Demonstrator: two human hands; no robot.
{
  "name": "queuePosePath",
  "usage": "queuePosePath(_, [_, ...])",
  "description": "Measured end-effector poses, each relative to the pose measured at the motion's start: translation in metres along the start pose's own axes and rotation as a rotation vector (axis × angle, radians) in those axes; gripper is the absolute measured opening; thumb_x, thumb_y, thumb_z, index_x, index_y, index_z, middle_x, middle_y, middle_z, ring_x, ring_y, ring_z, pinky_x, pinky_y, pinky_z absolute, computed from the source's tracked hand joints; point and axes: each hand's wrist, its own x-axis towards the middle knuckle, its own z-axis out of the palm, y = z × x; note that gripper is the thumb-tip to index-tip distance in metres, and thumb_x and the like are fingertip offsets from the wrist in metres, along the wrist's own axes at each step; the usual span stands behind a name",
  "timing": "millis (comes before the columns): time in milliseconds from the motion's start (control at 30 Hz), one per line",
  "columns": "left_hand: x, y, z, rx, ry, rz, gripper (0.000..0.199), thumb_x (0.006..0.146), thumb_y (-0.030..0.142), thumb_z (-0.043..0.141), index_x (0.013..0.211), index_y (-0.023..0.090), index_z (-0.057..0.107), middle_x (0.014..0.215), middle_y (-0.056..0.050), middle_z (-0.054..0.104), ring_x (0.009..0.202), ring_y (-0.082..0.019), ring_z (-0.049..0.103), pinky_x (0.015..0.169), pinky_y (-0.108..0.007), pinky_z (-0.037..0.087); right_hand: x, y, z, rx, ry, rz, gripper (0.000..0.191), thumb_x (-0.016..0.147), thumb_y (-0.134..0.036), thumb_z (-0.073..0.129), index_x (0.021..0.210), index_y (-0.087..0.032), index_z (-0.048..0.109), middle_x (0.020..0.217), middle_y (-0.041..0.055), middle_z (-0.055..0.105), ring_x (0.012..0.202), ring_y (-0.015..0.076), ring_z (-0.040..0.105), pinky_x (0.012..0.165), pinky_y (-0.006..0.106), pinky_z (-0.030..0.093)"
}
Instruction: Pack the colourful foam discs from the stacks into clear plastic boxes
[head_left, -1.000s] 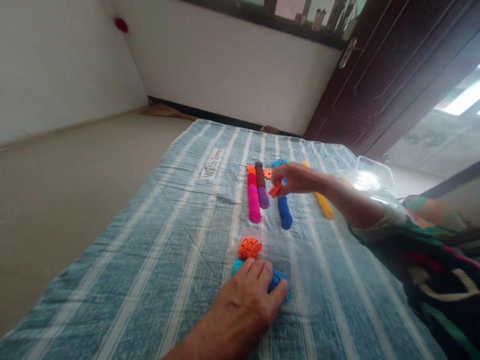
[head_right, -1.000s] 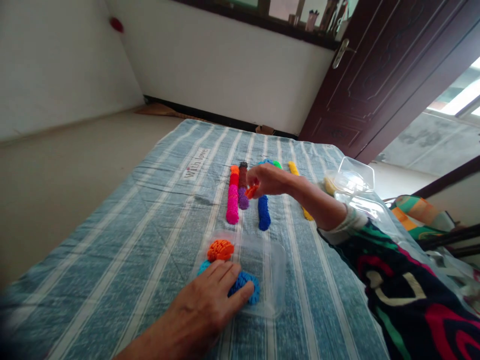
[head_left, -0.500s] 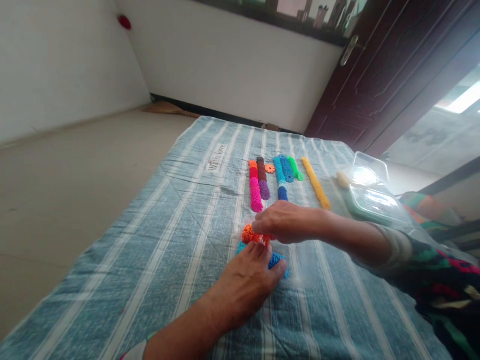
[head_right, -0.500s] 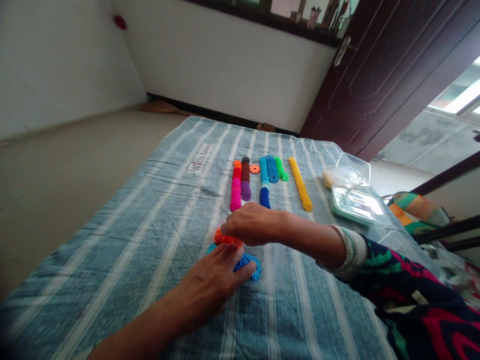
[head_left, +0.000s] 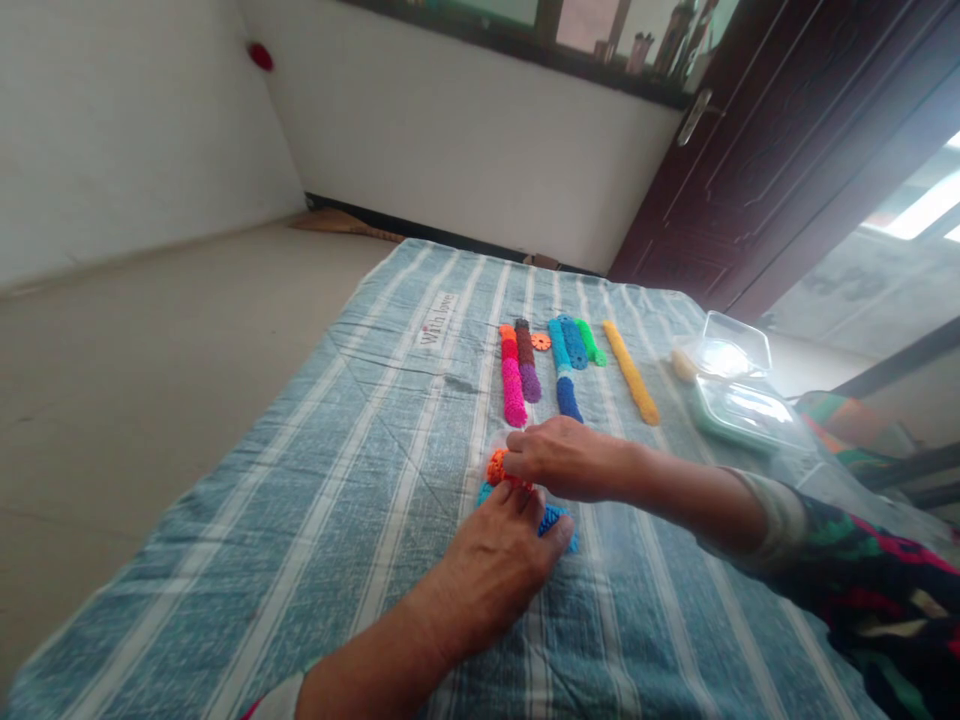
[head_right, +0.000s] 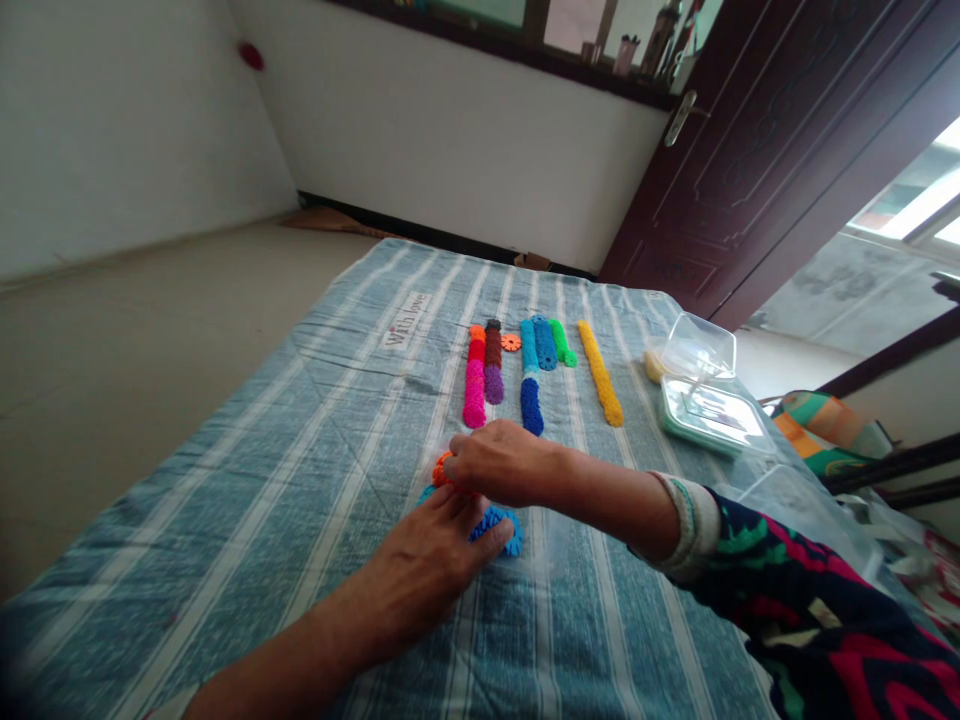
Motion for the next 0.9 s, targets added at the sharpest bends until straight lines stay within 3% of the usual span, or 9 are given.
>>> queuePosePath(600, [0.003,0.003,-0.004,0.08,0.034,-0.011,0.024,0.093,0.017,0.044,0.111,0.021,0.061,0.104,-0.011,0.063,0.105,-0.029,0.055,0.092,-0.048,0.047,0.0,0.003,-0.002,0.106,-0.021,0.054,0.014,0.087,-0.007,0.055,0.096,-0.013,0.065,0.087,0.0047,0.062,0.061,0.0085,0.046,0.053,0.026,0.022])
queuePosePath(900, [0.005,0.004,-0.003,0.066,0.075,-0.015,0.023,0.094,0.018,0.045,0.108,0.018,0.063,0.104,-0.013,0.065,0.104,-0.031,0.056,0.087,-0.049,0.05,-0.009,0.014,0.016,0.214,0.137,-0.044,0.019,0.092,-0.009,0.048,0.104,-0.014,0.061,0.087,0.0024,0.055,0.063,0.0092,0.042,0.053,0.026,0.027])
